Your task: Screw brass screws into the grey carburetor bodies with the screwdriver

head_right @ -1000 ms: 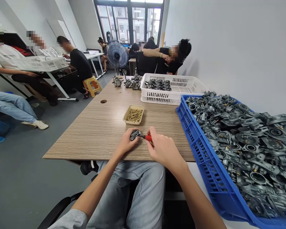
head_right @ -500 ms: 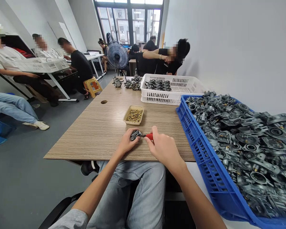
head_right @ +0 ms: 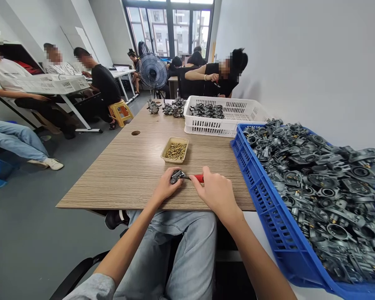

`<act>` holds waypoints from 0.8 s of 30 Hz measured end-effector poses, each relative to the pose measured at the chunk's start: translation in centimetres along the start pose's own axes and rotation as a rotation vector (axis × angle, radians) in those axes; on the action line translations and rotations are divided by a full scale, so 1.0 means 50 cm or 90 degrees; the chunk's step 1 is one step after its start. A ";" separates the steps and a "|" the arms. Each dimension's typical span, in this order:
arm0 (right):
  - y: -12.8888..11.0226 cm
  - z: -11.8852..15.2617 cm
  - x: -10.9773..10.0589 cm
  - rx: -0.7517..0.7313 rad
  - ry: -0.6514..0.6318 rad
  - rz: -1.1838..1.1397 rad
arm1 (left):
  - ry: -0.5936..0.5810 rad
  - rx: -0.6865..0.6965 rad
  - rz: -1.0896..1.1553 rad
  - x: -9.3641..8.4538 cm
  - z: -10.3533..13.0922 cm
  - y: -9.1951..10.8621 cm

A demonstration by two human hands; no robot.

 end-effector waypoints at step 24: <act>-0.031 0.018 0.010 -0.159 -0.069 -0.242 | -0.005 -0.010 -0.010 0.001 0.000 0.000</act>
Point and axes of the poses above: each hand's wrist, its own z-axis away from the middle knuckle, its own x-axis out of the palm, y = z × x, the point moved 8 cm from there along -z, towards the middle knuckle, and after that the axes turned 9 degrees about -z, right-handed, at the moved point
